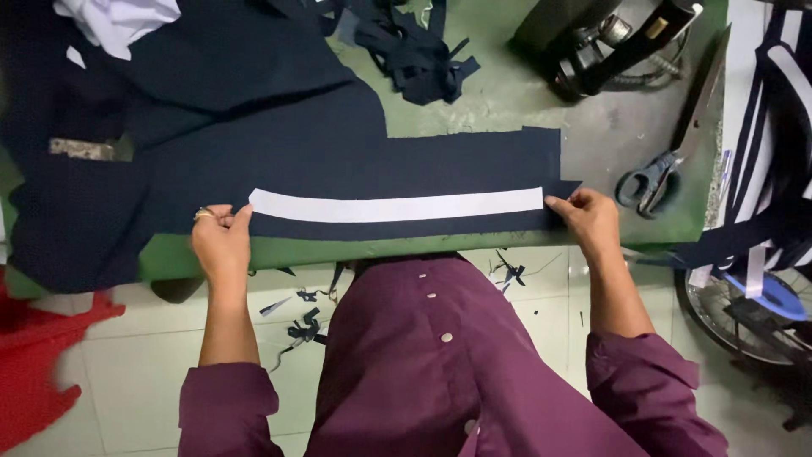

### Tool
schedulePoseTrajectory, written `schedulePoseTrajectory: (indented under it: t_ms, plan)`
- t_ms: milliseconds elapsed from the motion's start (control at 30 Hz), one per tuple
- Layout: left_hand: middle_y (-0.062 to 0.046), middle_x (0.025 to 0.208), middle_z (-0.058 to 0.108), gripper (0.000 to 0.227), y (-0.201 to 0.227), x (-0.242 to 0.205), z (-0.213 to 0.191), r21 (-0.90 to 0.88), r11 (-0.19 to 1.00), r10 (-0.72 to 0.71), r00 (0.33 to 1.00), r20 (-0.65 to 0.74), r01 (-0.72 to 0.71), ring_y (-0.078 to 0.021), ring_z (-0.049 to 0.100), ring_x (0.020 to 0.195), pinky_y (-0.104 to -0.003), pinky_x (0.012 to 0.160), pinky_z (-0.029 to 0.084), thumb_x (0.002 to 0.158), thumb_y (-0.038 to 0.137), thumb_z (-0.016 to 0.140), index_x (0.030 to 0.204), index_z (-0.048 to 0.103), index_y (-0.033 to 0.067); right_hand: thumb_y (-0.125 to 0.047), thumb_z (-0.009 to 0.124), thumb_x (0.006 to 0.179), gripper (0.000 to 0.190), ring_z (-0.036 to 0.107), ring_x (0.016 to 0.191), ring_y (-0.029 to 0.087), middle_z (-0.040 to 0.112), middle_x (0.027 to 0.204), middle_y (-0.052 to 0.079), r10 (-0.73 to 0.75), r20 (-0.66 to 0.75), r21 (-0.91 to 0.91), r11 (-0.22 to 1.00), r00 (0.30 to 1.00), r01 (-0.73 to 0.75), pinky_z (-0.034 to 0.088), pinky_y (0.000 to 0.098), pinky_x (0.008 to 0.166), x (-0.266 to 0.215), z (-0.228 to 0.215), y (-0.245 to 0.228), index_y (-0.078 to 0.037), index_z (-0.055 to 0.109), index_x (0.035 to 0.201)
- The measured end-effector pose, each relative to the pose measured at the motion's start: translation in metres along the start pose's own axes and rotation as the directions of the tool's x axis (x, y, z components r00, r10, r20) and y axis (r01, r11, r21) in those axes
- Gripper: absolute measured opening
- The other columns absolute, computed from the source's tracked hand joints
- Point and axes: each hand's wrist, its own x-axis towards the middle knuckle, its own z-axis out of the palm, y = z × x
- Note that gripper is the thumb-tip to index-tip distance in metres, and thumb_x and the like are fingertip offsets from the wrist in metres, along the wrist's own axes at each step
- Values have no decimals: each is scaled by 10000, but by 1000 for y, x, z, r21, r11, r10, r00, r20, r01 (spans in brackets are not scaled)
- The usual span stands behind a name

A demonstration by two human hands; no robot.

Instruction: The person uses scissors to cut pieces from dark fabric, places a white interfacing strip on a fabric piece and irons it, then trims the excess fabric around the strip.

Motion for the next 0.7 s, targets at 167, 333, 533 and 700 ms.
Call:
schedulePoseTrajectory:
  t_ms: [167, 333, 533, 700]
  plan:
    - [-98, 764, 717, 264, -8, -1, 0, -11, 997, 75, 996, -46, -76, -341, 710, 746, -408, 733, 525, 870, 241, 947, 960, 763, 73, -423, 897, 815, 310, 676, 750, 278, 693, 724, 83, 23, 0, -12, 1000, 1000, -23, 475, 367, 661, -1, 0, -6, -157, 743, 846]
    - [-31, 758, 713, 247, -13, 1, -4, 17, 1000, 21, 998, -64, -19, -290, 714, 748, -380, 741, 528, 871, 287, 948, 946, 767, 137, -400, 901, 813, 299, 650, 703, 244, 676, 700, 67, -3, 5, -10, 1000, 1000, 3, 465, 348, 633, -3, 3, -7, -157, 727, 811]
    - [-125, 756, 725, 249, 4, -1, -16, 20, 999, 32, 995, -98, -30, -359, 733, 752, -419, 693, 541, 855, 230, 962, 932, 763, 102, -446, 903, 899, 426, 652, 776, 353, 679, 809, 212, -131, 50, 43, 991, 990, 129, 462, 423, 686, -12, -3, -21, -54, 737, 909]
    - [-78, 850, 752, 306, 16, 5, -17, -120, 988, -89, 995, 54, 95, -201, 713, 764, -357, 743, 553, 837, 307, 877, 963, 720, 77, -463, 859, 953, 429, 398, 683, 127, 492, 713, -12, 50, 51, -2, 999, 997, -50, 324, 334, 590, -30, -17, -51, -145, 598, 831]
